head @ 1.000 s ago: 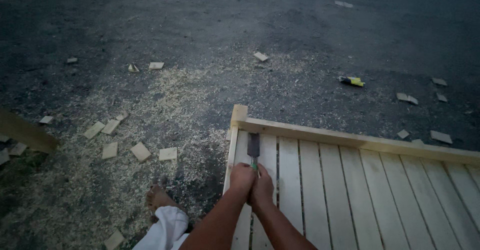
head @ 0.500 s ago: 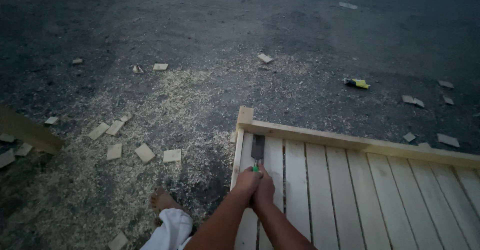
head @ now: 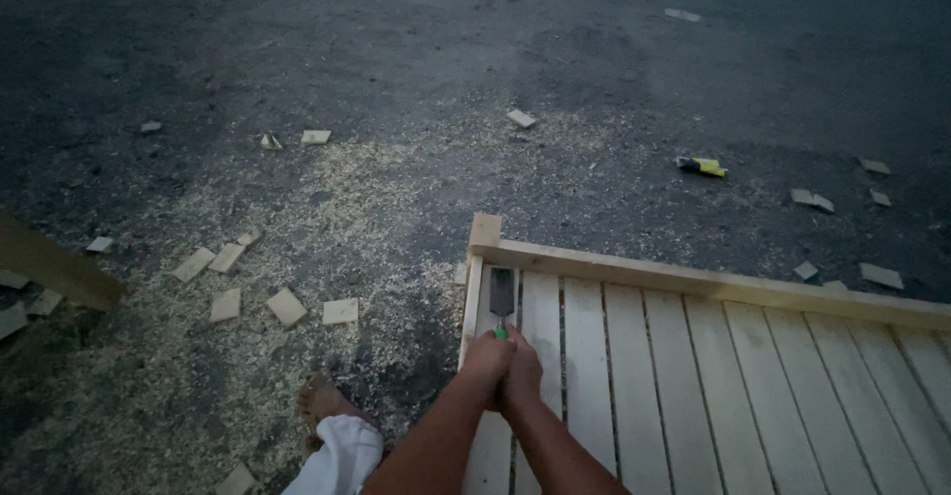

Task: The person uses a chisel and hammer to adjust and secure wooden slats on a partially assembled wooden frame. They repeatedly tap the chisel with the hammer to align the slats and then use the chisel to pry and adjust the slats into place.

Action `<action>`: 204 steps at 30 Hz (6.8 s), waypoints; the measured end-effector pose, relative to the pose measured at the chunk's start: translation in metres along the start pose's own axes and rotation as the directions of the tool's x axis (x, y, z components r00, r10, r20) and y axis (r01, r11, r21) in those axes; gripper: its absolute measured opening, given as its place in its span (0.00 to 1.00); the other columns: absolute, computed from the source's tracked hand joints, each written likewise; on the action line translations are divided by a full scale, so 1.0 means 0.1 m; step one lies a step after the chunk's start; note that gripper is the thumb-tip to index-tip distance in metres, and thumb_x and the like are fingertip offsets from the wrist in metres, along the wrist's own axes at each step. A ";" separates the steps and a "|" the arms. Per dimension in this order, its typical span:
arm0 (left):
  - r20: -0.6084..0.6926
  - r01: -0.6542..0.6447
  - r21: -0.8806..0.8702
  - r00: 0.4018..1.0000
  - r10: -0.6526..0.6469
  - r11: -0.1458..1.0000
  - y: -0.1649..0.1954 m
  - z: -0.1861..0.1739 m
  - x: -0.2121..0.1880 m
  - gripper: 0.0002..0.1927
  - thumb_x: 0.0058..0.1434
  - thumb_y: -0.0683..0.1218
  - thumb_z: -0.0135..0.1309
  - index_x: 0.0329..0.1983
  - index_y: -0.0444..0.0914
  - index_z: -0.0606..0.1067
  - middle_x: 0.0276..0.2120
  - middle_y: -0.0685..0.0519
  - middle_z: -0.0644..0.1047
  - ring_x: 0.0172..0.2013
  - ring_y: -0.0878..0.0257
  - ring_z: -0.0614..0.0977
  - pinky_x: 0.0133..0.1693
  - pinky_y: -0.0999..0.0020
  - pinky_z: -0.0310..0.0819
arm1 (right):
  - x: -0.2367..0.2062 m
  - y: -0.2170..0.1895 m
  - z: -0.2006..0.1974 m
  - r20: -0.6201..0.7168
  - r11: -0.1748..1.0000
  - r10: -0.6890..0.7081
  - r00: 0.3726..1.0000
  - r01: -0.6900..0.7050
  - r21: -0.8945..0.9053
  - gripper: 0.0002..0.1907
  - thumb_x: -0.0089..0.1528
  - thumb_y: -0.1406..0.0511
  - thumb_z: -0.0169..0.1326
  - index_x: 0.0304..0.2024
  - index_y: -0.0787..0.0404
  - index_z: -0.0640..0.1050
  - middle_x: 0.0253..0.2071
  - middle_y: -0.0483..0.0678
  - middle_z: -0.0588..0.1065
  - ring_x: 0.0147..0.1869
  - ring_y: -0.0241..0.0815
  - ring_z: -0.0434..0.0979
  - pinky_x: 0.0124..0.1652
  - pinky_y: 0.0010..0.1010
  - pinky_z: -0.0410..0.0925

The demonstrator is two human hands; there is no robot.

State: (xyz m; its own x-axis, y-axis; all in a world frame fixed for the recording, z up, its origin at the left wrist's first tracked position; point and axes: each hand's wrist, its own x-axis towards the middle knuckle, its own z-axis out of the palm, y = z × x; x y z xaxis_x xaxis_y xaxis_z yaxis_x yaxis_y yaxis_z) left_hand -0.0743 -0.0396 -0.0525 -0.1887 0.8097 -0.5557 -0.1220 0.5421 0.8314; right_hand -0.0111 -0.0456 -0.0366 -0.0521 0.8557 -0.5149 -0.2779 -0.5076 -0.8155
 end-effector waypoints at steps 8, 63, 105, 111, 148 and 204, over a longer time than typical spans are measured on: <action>0.284 -0.360 0.891 0.917 0.282 0.275 0.12 -0.12 0.20 0.19 0.66 0.50 0.49 0.52 0.34 0.78 0.50 0.38 0.80 0.49 0.43 0.83 0.50 0.51 0.79 | -0.02 -0.15 0.21 -0.001 0.964 0.218 0.976 -0.215 0.154 0.28 0.70 0.56 0.43 0.72 0.55 0.66 0.52 0.52 0.74 0.49 0.52 0.75 0.44 0.45 0.71; -0.145 -0.057 0.189 0.986 0.086 0.980 0.14 -0.11 0.06 0.21 0.56 0.46 0.55 0.50 0.32 0.79 0.44 0.35 0.83 0.46 0.41 0.86 0.48 0.49 0.80 | 0.01 0.06 0.12 0.159 0.973 0.189 0.969 -0.206 0.102 0.24 0.68 0.56 0.43 0.59 0.65 0.72 0.48 0.57 0.75 0.48 0.54 0.77 0.43 0.50 0.72; 0.118 -0.196 0.748 0.979 0.164 0.634 0.28 -0.29 0.31 0.22 0.59 0.55 0.51 0.49 0.37 0.80 0.49 0.35 0.80 0.48 0.41 0.84 0.53 0.50 0.80 | -0.01 -0.08 0.36 0.175 0.898 0.302 0.937 -0.341 0.277 0.33 0.68 0.43 0.37 0.63 0.59 0.69 0.51 0.58 0.73 0.53 0.55 0.74 0.49 0.50 0.70; -0.076 -0.065 0.650 0.986 0.149 0.757 0.22 -0.25 0.34 0.24 0.62 0.58 0.49 0.47 0.36 0.81 0.45 0.36 0.81 0.47 0.40 0.83 0.53 0.48 0.77 | 0.02 -0.05 0.32 0.236 0.837 0.309 0.921 -0.382 0.393 0.35 0.68 0.41 0.37 0.60 0.61 0.71 0.49 0.57 0.74 0.52 0.55 0.74 0.48 0.49 0.70; 0.058 -0.133 0.565 0.991 0.122 0.814 0.11 0.21 0.30 0.22 0.57 0.52 0.56 0.51 0.35 0.77 0.43 0.38 0.82 0.44 0.43 0.86 0.47 0.52 0.82 | 0.04 -0.11 -0.18 0.032 0.920 0.250 0.968 -0.247 0.305 0.29 0.70 0.55 0.33 0.76 0.43 0.58 0.61 0.56 0.71 0.61 0.56 0.74 0.53 0.49 0.71; 0.078 -0.029 0.386 0.997 -0.001 0.922 -0.15 0.99 0.18 0.34 0.52 0.56 0.61 0.61 0.38 0.71 0.53 0.36 0.79 0.52 0.42 0.82 0.54 0.52 0.77 | 0.21 -0.17 -1.07 -0.065 0.952 0.270 0.961 -0.256 0.167 0.32 0.71 0.49 0.38 0.69 0.61 0.65 0.61 0.59 0.72 0.59 0.55 0.75 0.50 0.46 0.72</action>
State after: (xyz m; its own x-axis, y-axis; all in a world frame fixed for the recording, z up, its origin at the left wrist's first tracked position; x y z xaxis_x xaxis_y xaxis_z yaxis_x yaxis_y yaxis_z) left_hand 0.0203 -0.0108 -0.0753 -0.1121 0.8243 -0.5549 0.2689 0.5627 0.7817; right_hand 0.0954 -0.0302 -0.0617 -0.0631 0.6787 -0.7317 -0.4118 -0.6855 -0.6003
